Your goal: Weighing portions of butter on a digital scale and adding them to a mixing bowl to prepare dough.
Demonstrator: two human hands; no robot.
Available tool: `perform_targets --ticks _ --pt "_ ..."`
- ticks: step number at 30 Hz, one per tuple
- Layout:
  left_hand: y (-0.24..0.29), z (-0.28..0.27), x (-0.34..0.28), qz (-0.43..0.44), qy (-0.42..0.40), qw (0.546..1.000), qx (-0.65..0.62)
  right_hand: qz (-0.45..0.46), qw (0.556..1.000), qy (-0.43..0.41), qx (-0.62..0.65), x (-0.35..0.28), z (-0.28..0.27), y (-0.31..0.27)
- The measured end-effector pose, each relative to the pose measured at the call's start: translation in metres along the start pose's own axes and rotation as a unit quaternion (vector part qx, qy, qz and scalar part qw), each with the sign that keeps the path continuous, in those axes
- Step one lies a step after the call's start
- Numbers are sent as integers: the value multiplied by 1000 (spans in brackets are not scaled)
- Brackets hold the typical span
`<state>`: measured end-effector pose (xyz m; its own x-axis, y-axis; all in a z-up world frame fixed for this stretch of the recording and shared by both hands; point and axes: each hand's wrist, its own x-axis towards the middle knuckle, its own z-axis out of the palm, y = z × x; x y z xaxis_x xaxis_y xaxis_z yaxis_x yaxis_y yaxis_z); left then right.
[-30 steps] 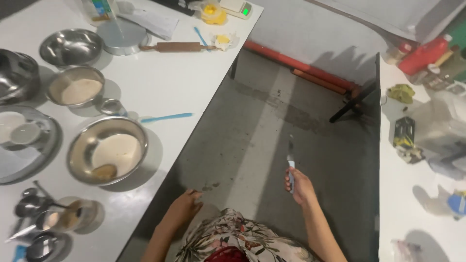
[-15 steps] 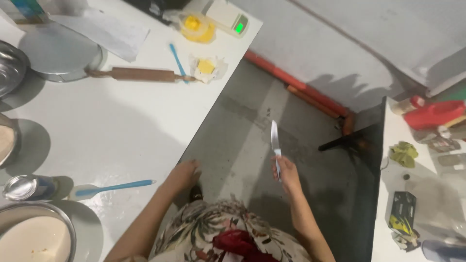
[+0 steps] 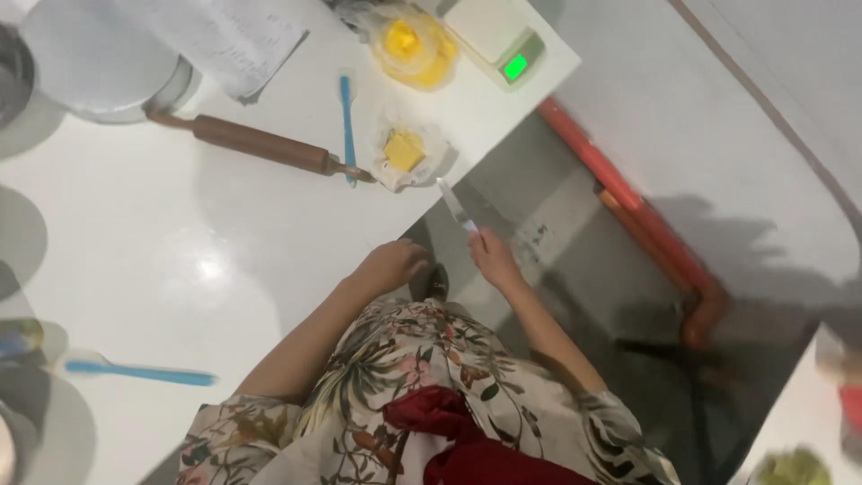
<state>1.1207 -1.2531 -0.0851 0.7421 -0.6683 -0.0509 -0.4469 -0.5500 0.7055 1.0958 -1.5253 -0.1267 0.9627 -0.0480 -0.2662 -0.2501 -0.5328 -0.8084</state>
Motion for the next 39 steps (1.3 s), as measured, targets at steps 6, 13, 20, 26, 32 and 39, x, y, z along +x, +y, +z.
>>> perform_targets --ticks 6,13,20,26,32,39 --pt "13 20 64 -128 17 991 -26 -159 975 -53 -149 116 -5 -22" --pt "5 1 142 -192 234 944 -132 -147 948 -147 -239 181 14 -30" --pt "-63 -6 236 -110 365 923 -55 -136 931 -179 -286 197 34 19" --pt "-146 -16 268 -71 274 958 47 -23 930 -224 -292 178 23 -57" --pt "-142 -26 263 -69 293 952 59 -25 923 -229 -309 177 22 -84" --pt "-140 -28 260 -71 257 958 107 -62 928 -206 -305 176 26 -83"
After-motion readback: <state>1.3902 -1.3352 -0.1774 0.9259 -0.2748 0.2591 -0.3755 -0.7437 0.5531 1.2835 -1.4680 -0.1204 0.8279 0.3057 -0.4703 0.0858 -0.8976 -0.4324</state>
